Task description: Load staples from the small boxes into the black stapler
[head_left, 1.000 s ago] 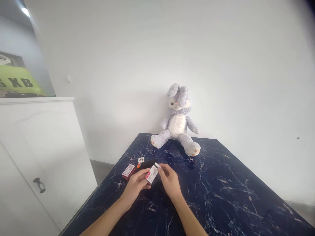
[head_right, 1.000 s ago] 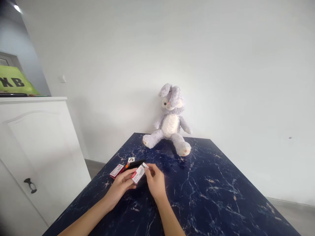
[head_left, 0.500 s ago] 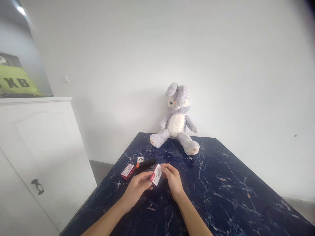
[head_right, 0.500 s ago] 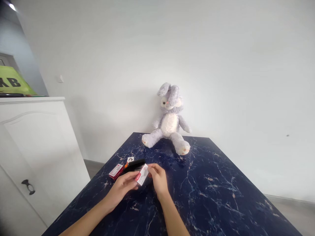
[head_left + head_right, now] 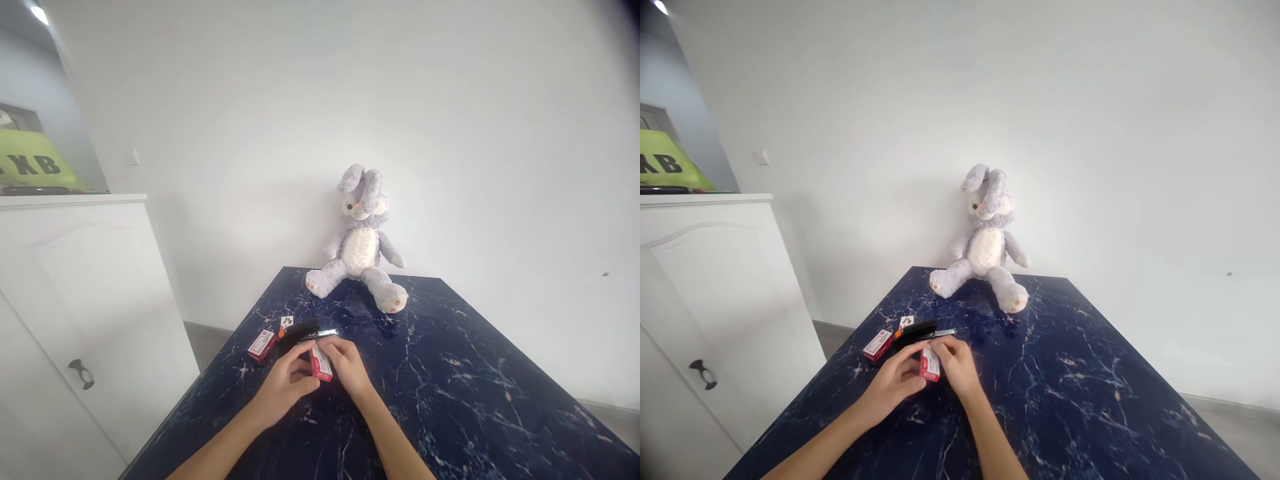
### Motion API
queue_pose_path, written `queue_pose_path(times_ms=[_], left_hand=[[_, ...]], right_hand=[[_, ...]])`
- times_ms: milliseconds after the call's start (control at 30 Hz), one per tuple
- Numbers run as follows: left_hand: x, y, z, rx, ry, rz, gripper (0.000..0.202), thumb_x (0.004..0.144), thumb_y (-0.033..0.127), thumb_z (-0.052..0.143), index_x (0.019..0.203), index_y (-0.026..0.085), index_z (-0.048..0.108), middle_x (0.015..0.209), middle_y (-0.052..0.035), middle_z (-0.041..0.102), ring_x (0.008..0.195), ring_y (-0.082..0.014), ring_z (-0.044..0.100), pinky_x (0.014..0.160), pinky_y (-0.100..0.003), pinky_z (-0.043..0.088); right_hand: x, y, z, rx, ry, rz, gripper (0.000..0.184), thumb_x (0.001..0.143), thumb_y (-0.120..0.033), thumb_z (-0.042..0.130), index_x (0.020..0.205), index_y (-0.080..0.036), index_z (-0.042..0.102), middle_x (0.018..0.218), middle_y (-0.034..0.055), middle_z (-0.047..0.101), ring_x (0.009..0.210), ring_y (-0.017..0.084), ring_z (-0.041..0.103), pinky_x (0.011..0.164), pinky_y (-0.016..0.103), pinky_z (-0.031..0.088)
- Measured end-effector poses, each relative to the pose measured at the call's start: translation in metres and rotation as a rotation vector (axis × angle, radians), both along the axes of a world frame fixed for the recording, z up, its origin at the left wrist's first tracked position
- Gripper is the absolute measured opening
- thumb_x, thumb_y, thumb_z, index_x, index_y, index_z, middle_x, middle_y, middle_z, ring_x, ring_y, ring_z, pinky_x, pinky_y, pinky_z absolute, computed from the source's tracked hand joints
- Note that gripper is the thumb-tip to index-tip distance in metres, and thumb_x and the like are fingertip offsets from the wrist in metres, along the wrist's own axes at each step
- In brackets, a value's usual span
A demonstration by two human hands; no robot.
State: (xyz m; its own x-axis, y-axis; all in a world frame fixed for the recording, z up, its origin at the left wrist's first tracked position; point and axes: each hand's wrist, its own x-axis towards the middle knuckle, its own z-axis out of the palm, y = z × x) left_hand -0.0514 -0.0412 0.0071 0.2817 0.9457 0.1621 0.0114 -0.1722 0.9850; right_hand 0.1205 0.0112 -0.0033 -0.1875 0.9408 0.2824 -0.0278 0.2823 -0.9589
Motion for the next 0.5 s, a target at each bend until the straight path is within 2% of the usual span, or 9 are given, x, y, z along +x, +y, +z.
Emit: queue_pose_path(times_ms=[67, 133, 233, 300, 367, 433, 500], left_hand=[[0.002, -0.002, -0.002, 0.055, 0.003, 0.037, 0.056, 0.081, 0.027, 0.073, 0.134, 0.024, 0.054, 0.117, -0.0087, 0.068, 0.102, -0.0244, 0.066, 0.092, -0.038, 0.053], [0.003, -0.002, -0.002, 0.119, 0.024, 0.089, 0.049, 0.082, 0.025, 0.071, 0.129, 0.023, 0.057, 0.121, -0.0094, 0.065, 0.101, -0.0234, 0.066, 0.093, -0.037, 0.053], [-0.004, 0.002, 0.001, 0.252, 0.105, 0.190, 0.040, 0.084, 0.023, 0.066, 0.123, 0.024, 0.059, 0.125, -0.0090, 0.061, 0.105, -0.0234, 0.064, 0.095, -0.037, 0.052], [-0.016, 0.009, 0.004, 0.387, 0.193, 0.350, 0.031, 0.086, 0.022, 0.062, 0.116, 0.025, 0.062, 0.131, -0.0083, 0.056, 0.116, -0.0249, 0.059, 0.098, -0.038, 0.050], [-0.034, 0.018, 0.006, 0.496, 0.318, 0.574, 0.020, 0.087, 0.021, 0.057, 0.106, 0.025, 0.063, 0.134, -0.0074, 0.053, 0.124, -0.0260, 0.053, 0.102, -0.041, 0.047], [-0.054, 0.028, 0.005, 0.535, 0.490, 0.769, 0.013, 0.086, 0.020, 0.054, 0.095, 0.023, 0.062, 0.132, -0.0073, 0.053, 0.127, -0.0264, 0.051, 0.104, -0.042, 0.045], [-0.070, 0.037, 0.000, 0.531, 0.679, 0.830, 0.011, 0.084, 0.018, 0.055, 0.091, 0.022, 0.062, 0.121, -0.0071, 0.059, 0.121, -0.0268, 0.054, 0.101, -0.043, 0.046]], right_hand=[[-0.002, -0.002, 0.000, 0.013, -0.040, 0.029, 0.026, 0.083, -0.040, 0.063, 0.073, -0.019, 0.075, 0.078, 0.0029, 0.072, 0.072, 0.020, 0.063, 0.069, 0.027, 0.047], [-0.004, -0.002, -0.001, 0.016, -0.061, 0.040, 0.024, 0.083, -0.040, 0.063, 0.083, -0.020, 0.076, 0.082, 0.0032, 0.074, 0.075, 0.021, 0.066, 0.071, 0.028, 0.048], [-0.005, 0.000, -0.004, 0.003, -0.076, -0.019, 0.029, 0.085, -0.042, 0.060, 0.097, -0.020, 0.073, 0.089, 0.0048, 0.075, 0.081, 0.022, 0.068, 0.073, 0.029, 0.051], [-0.005, 0.003, -0.006, -0.006, -0.098, -0.077, 0.032, 0.086, -0.044, 0.056, 0.097, -0.019, 0.072, 0.088, 0.0054, 0.075, 0.080, 0.023, 0.068, 0.070, 0.029, 0.051], [-0.004, 0.004, -0.008, -0.004, -0.129, -0.130, 0.032, 0.086, -0.046, 0.055, 0.094, -0.019, 0.071, 0.086, 0.0049, 0.074, 0.077, 0.023, 0.068, 0.069, 0.029, 0.051], [-0.001, 0.004, -0.009, 0.006, -0.154, -0.193, 0.031, 0.086, -0.045, 0.054, 0.092, -0.020, 0.070, 0.086, 0.0045, 0.074, 0.078, 0.023, 0.068, 0.074, 0.031, 0.050], [0.002, 0.005, -0.011, 0.006, -0.203, -0.314, 0.030, 0.087, -0.043, 0.051, 0.096, -0.021, 0.069, 0.091, 0.0049, 0.074, 0.085, 0.024, 0.068, 0.080, 0.032, 0.049]])
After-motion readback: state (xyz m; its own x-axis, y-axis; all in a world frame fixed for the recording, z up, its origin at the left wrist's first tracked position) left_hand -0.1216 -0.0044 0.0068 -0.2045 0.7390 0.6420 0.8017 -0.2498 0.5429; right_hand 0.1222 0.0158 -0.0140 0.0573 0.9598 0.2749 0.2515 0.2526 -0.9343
